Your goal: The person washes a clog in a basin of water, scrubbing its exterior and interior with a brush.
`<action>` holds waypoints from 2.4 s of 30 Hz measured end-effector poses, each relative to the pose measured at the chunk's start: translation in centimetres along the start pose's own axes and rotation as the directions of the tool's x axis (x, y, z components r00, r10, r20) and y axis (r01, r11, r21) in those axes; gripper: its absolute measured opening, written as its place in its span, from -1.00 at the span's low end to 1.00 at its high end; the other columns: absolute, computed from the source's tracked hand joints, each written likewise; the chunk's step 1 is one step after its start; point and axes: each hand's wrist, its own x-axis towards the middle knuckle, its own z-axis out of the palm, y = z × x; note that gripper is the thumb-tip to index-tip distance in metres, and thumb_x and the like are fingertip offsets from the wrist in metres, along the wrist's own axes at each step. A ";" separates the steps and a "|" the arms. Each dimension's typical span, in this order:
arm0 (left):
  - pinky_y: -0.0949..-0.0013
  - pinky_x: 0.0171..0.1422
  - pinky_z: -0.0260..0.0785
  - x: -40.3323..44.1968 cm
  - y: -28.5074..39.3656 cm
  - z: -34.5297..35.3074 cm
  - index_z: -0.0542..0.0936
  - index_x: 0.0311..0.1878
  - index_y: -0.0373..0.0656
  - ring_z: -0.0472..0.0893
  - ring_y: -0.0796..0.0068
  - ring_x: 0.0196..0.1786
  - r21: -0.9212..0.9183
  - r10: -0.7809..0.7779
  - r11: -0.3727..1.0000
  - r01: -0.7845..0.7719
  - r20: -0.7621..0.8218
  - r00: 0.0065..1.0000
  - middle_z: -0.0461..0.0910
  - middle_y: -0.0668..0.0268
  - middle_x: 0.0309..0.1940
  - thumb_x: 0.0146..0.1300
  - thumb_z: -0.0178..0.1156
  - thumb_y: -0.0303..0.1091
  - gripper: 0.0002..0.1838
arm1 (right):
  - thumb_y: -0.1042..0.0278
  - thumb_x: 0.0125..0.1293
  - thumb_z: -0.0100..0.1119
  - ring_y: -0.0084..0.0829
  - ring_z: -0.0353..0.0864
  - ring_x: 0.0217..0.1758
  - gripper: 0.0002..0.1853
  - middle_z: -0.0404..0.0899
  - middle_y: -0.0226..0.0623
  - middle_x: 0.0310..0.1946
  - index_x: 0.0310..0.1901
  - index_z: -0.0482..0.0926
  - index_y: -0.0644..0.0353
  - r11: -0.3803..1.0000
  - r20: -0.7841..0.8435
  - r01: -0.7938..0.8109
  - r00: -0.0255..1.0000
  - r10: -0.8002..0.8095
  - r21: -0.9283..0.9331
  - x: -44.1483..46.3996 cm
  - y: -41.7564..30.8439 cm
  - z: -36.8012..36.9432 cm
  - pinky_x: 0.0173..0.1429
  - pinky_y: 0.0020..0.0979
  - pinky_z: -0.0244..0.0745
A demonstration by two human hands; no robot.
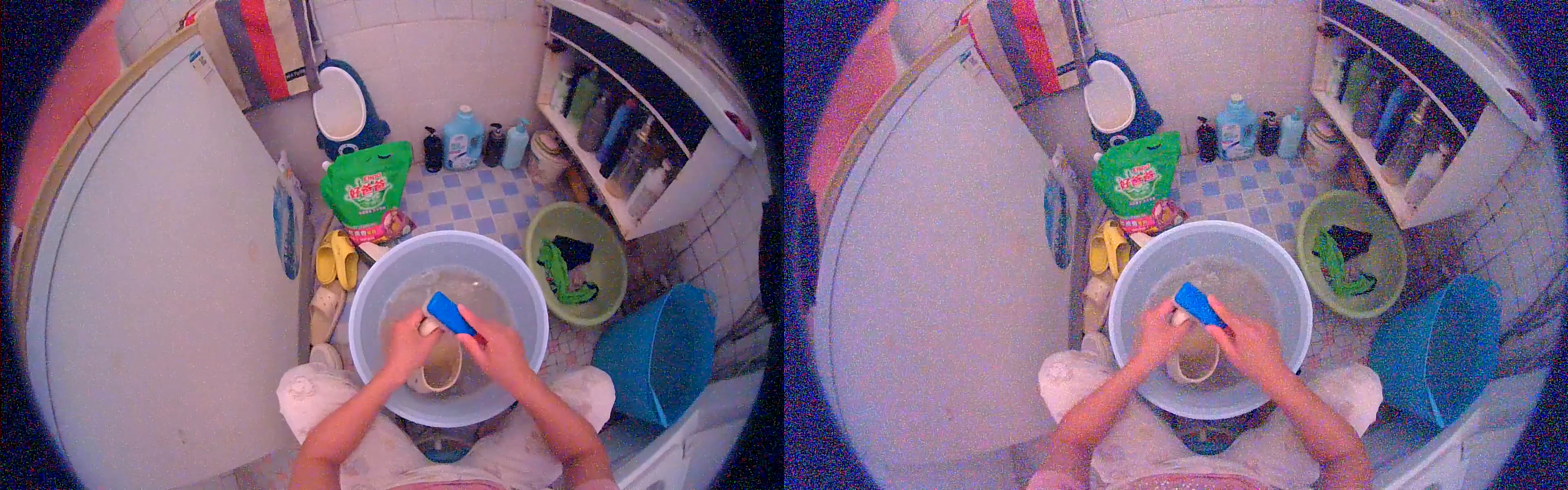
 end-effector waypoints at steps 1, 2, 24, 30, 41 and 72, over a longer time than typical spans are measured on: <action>0.29 -0.10 0.46 -0.1 0.0 0.1 0.60 -0.18 -0.19 0.65 0.24 -0.20 0.000 0.002 1.000 -0.002 -0.001 1.000 0.65 0.16 -0.29 -0.03 0.36 -0.34 -0.69 | 0.12 0.19 0.21 -0.20 0.60 -0.42 -0.47 0.60 -0.16 -0.40 0.23 0.41 -0.10 1.000 -0.015 -0.018 1.000 0.018 0.014 0.3 0.0 0.0 -0.30 -0.21 0.50; 0.29 -0.10 0.46 0.0 -0.2 0.1 0.60 -0.18 -0.19 0.65 0.24 -0.20 0.023 0.042 0.999 -0.042 -0.013 0.999 0.65 0.15 -0.29 -0.03 0.36 -0.34 -0.69 | 0.12 0.19 0.20 -0.21 0.60 -0.42 -0.47 0.60 -0.16 -0.41 0.22 0.41 -0.10 0.999 -0.031 -0.034 0.999 0.035 0.026 0.5 0.0 0.1 -0.30 -0.21 0.50; 0.31 -0.13 0.45 -0.9 0.1 -1.2 0.60 -0.19 -0.16 0.64 0.30 -0.23 -0.079 0.021 0.997 -0.027 -0.065 0.998 0.64 0.20 -0.32 -0.02 0.36 -0.39 -0.72 | 0.09 0.19 0.20 -0.19 0.61 -0.44 -0.49 0.62 -0.15 -0.41 0.21 0.43 -0.10 0.996 -0.044 -0.066 0.997 0.069 0.053 -0.4 1.8 0.4 -0.28 -0.21 0.51; 0.34 -0.08 0.44 0.2 -1.2 -0.9 0.60 -0.18 -0.18 0.63 0.34 -0.20 -0.027 -0.058 0.998 0.056 -0.076 0.995 0.64 0.19 -0.26 -0.01 0.35 -0.39 -0.72 | 0.11 0.21 0.17 -0.16 0.62 -0.37 -0.45 0.62 -0.13 -0.37 0.26 0.36 -0.11 0.999 0.026 -0.020 0.999 0.019 0.049 0.1 -0.2 1.1 -0.22 -0.14 0.50; 0.38 0.00 0.43 0.0 -2.2 -2.2 0.60 -0.07 -0.20 0.62 0.40 -0.12 -0.203 -0.031 0.979 0.034 0.020 0.999 0.64 0.21 -0.20 0.01 0.36 -0.37 -0.63 | 0.19 0.24 0.10 -0.06 0.63 -0.31 -0.54 0.62 -0.17 -0.24 0.20 0.41 -0.13 0.658 0.008 -0.202 0.954 0.301 -0.726 -0.6 12.0 6.8 -0.24 -0.05 0.50; 0.32 -0.08 0.46 0.0 1.4 -0.8 0.63 -0.16 -0.21 0.65 0.28 -0.23 0.037 -0.090 0.995 0.087 0.082 0.993 0.65 0.15 -0.31 -0.03 0.37 -0.33 -0.67 | -0.04 0.15 0.19 -0.21 0.62 -0.39 -0.44 0.63 -0.25 -0.38 0.22 0.41 -0.22 0.986 0.091 0.152 0.985 -0.146 -0.065 1.4 2.6 -0.7 -0.30 -0.20 0.49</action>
